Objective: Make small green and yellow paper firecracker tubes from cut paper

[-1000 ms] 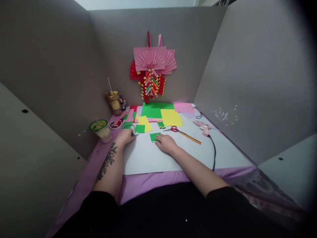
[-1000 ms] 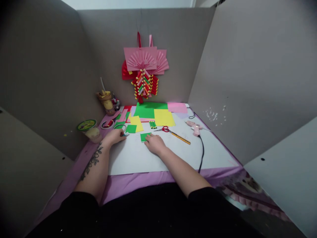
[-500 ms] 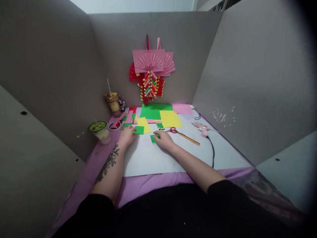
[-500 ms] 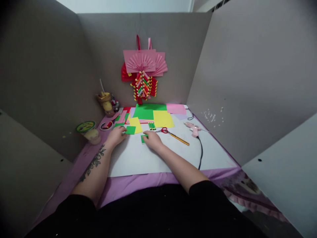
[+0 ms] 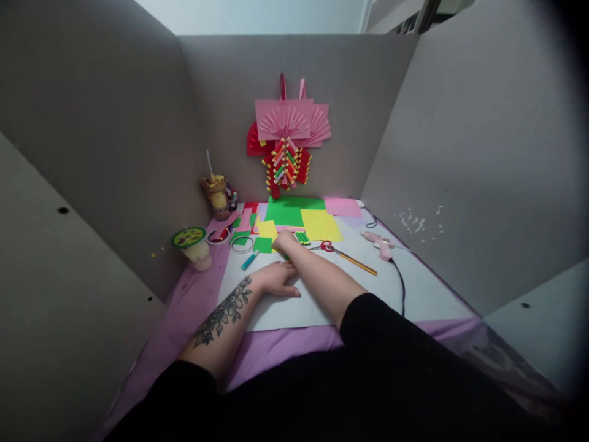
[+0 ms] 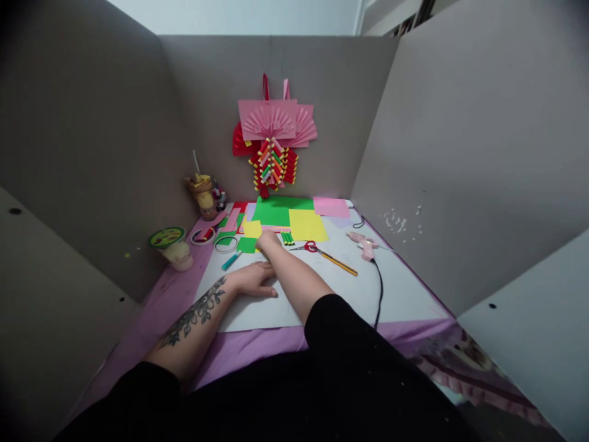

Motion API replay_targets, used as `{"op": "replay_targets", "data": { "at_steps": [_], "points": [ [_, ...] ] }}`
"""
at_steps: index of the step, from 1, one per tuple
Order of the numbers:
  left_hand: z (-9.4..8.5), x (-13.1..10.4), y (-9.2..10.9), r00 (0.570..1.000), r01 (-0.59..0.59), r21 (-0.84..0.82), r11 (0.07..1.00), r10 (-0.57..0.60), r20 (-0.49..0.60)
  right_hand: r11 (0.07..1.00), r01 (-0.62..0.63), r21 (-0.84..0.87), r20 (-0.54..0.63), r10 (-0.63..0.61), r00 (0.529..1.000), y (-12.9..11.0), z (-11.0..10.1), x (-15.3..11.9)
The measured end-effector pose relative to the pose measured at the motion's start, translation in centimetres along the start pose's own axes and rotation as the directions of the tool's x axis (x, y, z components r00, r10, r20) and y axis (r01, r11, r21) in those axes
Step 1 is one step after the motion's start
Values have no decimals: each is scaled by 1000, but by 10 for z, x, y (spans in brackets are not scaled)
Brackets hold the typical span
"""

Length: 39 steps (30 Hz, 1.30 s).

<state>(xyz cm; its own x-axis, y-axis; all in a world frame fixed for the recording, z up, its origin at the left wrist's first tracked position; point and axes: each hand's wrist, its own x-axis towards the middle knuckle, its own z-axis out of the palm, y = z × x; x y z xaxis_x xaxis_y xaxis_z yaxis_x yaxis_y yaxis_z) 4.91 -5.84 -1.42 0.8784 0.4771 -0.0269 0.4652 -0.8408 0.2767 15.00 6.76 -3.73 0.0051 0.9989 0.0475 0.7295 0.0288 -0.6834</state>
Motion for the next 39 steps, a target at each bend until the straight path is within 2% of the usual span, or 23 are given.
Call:
{"op": "replay_targets", "data": {
  "at_steps": [2,4,6,9,13,16,19,23,26,30,32,35,39],
  "points": [
    [1,2,-1,998,48,16,999,-48,43,997,-82,1,-32,82,996,5,-5,3],
    [2,4,-3,990,112,26,993,-114,79,989,-102,106,-145,117,982,9,-18,5],
    [3,5,-7,980,169,33,985,-171,99,958,-25,287,-298,114,948,16,-37,4],
    [3,2,-19,968,233,46,971,-236,85,826,96,555,-394,159,905,30,-66,-6],
    [-3,-9,-46,937,342,45,939,-344,60,619,48,784,-263,262,928,56,-87,-36],
    [-9,-19,-68,923,382,45,923,-383,16,549,7,836,-177,259,949,70,-84,-62],
    [-10,-23,-78,922,383,65,921,-377,-85,552,-57,832,-92,238,967,73,-71,-83],
    [-4,-17,-72,905,398,57,916,-381,-186,590,-115,799,-11,205,979,69,-54,-100],
    [2,-9,-60,908,412,46,910,-405,-109,620,-117,776,4,180,984,68,-51,-106],
    [4,-2,-49,959,283,42,958,-282,-22,647,-80,758,-54,185,981,70,-57,-108],
    [3,-1,-48,970,241,26,970,-240,-27,658,-84,749,-65,199,978,71,-60,-108],
    [3,-3,-53,967,248,24,968,-246,-70,691,-107,715,-32,185,982,74,-60,-107],
    [4,-7,-67,960,265,14,964,-263,-98,837,-33,547,30,19,999,78,-59,-111]
  ]
}}
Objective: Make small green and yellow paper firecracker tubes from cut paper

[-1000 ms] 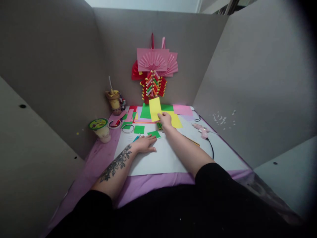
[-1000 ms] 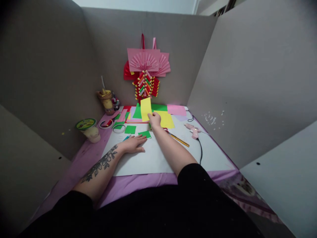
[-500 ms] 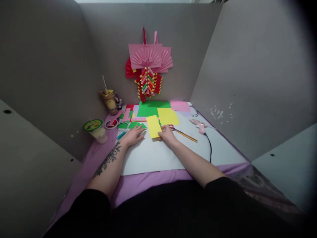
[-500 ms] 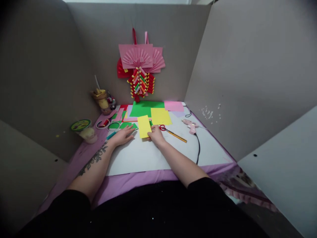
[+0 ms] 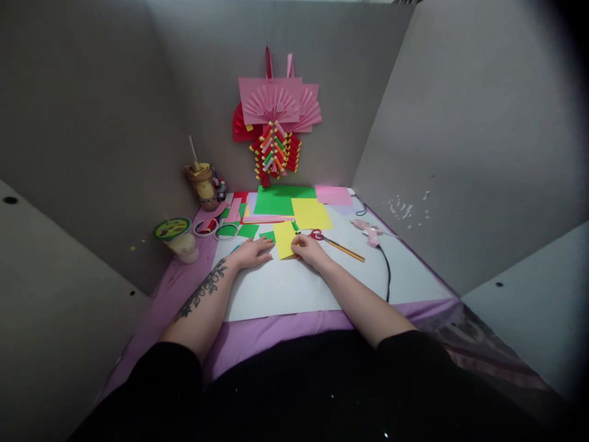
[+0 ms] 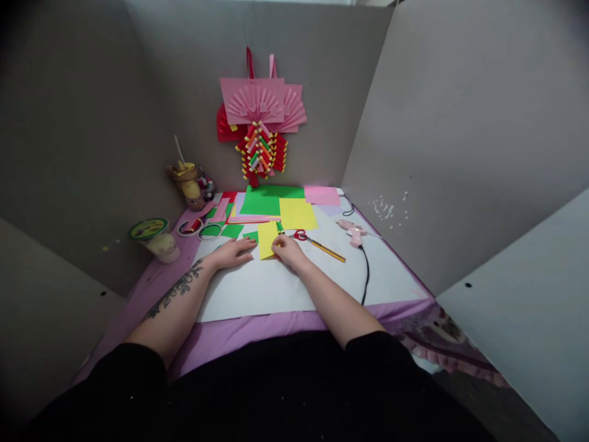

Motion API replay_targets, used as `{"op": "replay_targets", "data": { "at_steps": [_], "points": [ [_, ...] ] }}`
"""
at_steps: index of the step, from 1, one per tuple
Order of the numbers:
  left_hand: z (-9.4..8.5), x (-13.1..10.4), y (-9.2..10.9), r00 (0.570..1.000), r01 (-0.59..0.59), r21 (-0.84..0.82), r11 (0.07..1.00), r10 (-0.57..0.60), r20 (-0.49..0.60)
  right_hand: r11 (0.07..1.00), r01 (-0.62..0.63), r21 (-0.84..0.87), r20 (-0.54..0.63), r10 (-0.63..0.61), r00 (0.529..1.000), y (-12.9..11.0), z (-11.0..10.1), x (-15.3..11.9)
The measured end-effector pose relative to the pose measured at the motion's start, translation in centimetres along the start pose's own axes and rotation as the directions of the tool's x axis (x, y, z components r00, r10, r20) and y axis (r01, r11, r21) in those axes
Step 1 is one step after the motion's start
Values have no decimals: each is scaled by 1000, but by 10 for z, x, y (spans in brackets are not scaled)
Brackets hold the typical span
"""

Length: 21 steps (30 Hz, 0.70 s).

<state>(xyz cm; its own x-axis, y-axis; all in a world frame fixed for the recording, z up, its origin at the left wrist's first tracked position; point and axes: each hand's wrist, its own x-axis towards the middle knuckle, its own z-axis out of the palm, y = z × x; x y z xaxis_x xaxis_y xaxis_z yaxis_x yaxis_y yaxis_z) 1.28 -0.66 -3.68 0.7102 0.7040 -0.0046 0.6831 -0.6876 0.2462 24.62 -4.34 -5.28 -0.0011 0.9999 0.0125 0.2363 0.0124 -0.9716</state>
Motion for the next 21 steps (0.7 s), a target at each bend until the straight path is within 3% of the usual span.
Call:
{"op": "replay_targets", "data": {
  "at_steps": [5,8,10,12,15,21],
  "points": [
    [0,4,-15,999,4,-105,994,-9,-48,938,168,-304,202,-109,973,-3,-8,-11],
    [0,2,-13,986,-6,-190,982,-26,-164,775,406,-485,283,-301,911,-4,-10,-14],
    [-1,-1,-5,967,-29,-217,976,-28,-253,664,471,-580,292,-370,882,-4,-8,-15],
    [-3,-3,5,962,-61,-203,977,3,-274,589,468,-659,295,-370,881,-6,-3,-15],
    [-7,-4,17,982,-51,-121,991,27,-189,522,471,-711,318,-358,878,-11,5,-17],
    [-4,-4,18,994,3,-3,1000,-3,-108,535,426,-730,253,-368,895,-17,2,-24]
  ]
}}
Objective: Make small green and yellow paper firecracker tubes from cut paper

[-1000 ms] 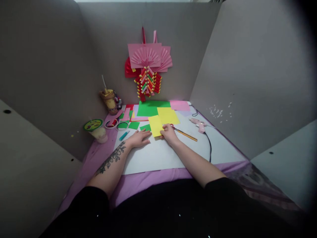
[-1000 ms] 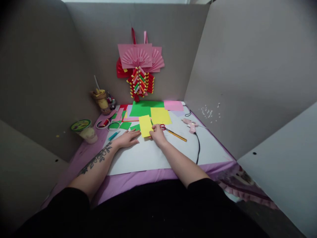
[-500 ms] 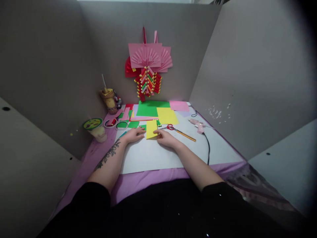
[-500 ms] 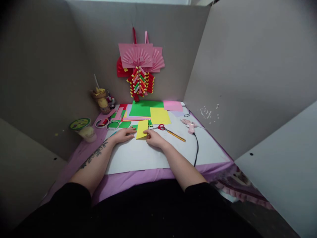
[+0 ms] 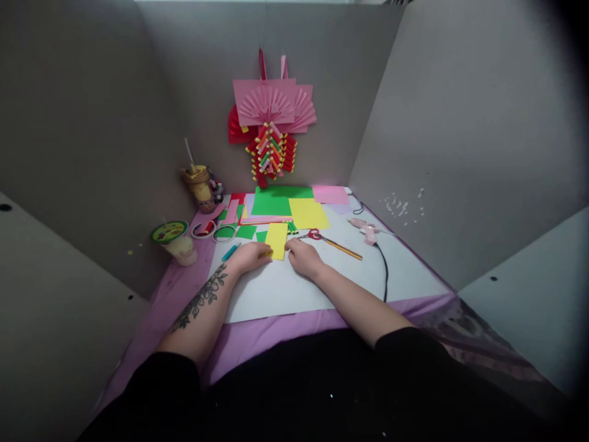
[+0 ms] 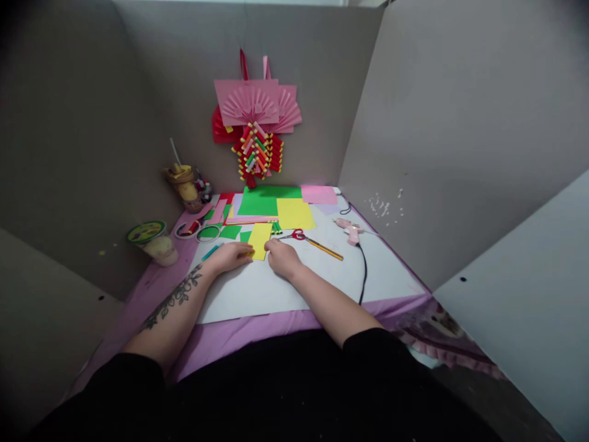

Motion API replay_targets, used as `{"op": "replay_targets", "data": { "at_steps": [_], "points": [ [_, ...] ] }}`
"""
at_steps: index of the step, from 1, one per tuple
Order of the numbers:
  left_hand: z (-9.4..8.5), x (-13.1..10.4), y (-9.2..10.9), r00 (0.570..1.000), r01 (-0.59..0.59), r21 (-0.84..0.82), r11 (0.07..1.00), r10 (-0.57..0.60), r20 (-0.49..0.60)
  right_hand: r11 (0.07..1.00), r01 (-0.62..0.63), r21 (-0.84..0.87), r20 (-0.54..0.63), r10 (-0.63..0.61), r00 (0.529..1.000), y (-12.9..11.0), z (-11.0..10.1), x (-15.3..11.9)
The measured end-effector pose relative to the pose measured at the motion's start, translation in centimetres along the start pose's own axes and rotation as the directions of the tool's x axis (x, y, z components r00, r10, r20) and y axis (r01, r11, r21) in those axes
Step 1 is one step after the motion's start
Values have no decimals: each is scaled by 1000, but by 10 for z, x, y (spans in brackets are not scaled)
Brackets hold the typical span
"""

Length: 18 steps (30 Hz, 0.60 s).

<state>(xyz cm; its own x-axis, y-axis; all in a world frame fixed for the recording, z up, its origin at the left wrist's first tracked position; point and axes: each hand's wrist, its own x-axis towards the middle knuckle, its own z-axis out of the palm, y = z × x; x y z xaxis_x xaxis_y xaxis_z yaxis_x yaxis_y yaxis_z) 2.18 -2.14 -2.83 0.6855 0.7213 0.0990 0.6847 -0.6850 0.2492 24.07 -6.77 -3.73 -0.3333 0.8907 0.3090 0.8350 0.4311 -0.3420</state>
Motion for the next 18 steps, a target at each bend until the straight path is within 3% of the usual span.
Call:
{"op": "replay_targets", "data": {
  "at_steps": [2,5,7,14,18],
  "points": [
    [2,0,0,1000,15,29,999,-15,-4,996,87,-3,33,-87,996,5,-3,-1],
    [4,0,2,1000,22,54,998,-22,-5,957,289,8,122,-288,950,11,-5,-1],
    [3,0,3,1000,16,50,999,-16,-14,939,343,14,154,-341,927,14,-4,1],
    [-2,1,12,997,-36,32,999,38,-63,949,292,116,133,-307,942,22,1,6],
    [0,3,22,998,9,92,996,-3,-67,967,217,130,139,-235,962,26,0,7]
  ]
}}
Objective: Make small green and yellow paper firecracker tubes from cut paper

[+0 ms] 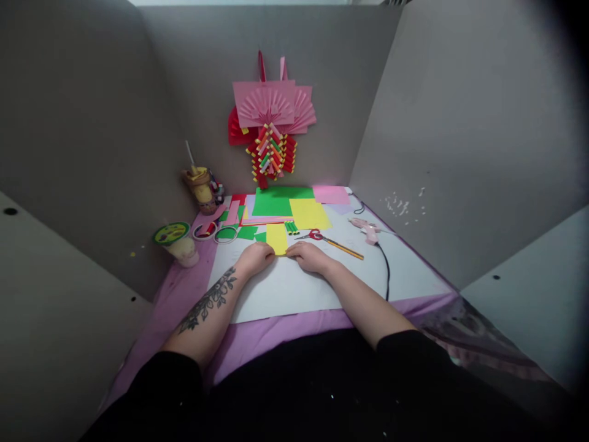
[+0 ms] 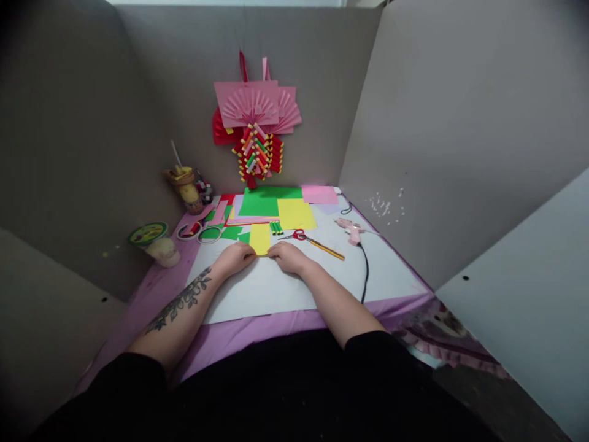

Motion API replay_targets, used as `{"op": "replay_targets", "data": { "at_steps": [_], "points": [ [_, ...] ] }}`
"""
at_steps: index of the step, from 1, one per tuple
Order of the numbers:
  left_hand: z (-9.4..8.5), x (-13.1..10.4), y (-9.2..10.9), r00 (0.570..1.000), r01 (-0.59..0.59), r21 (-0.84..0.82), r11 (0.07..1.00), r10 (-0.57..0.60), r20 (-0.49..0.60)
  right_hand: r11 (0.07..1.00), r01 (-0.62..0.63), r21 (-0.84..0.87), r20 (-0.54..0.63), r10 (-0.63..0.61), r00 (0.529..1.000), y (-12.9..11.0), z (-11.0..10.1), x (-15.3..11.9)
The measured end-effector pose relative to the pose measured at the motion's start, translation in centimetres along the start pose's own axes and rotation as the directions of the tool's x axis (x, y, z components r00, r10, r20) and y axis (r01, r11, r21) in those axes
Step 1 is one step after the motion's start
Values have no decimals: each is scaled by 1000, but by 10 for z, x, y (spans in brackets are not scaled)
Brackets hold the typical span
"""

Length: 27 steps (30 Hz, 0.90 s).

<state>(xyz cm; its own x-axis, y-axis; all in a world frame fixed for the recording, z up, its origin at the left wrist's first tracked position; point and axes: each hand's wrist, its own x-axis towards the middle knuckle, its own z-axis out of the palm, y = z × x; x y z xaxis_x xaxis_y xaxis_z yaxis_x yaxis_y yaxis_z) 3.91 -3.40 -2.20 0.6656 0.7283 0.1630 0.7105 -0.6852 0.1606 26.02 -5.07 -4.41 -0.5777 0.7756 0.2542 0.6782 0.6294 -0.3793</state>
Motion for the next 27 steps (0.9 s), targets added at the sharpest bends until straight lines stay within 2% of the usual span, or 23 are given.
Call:
{"op": "replay_targets", "data": {
  "at_steps": [4,8,10,13,15,17,19,22,25,27],
  "points": [
    [3,3,7,999,44,44,998,-43,-19,986,-130,-104,-62,124,990,-11,2,4],
    [0,1,6,999,50,26,998,-49,-7,967,-110,-231,-51,101,994,-20,9,14],
    [-6,-3,0,995,95,19,995,-95,-27,959,-103,-264,-53,92,994,-20,11,18],
    [-16,-12,-12,960,272,59,960,-267,-85,959,-101,-265,-62,88,994,-17,13,17],
    [-19,-17,-21,934,356,91,930,-357,-5,964,-96,-248,-61,83,995,-16,12,15],
    [-21,-19,-30,916,391,78,917,-397,66,969,-101,-227,-62,89,994,-15,11,14],
    [-21,-20,-36,909,406,50,912,-409,84,971,-111,-213,-62,100,993,-15,10,13],
    [-21,-22,-44,890,448,73,891,-452,62,973,-116,-199,-63,106,992,-16,9,13],
    [-23,-25,-49,850,518,107,849,-525,48,975,-118,-188,-70,106,992,-16,9,13],
    [-26,-26,-53,842,535,88,840,-538,17,976,-123,-180,-69,113,991,-17,8,12]
  ]
}}
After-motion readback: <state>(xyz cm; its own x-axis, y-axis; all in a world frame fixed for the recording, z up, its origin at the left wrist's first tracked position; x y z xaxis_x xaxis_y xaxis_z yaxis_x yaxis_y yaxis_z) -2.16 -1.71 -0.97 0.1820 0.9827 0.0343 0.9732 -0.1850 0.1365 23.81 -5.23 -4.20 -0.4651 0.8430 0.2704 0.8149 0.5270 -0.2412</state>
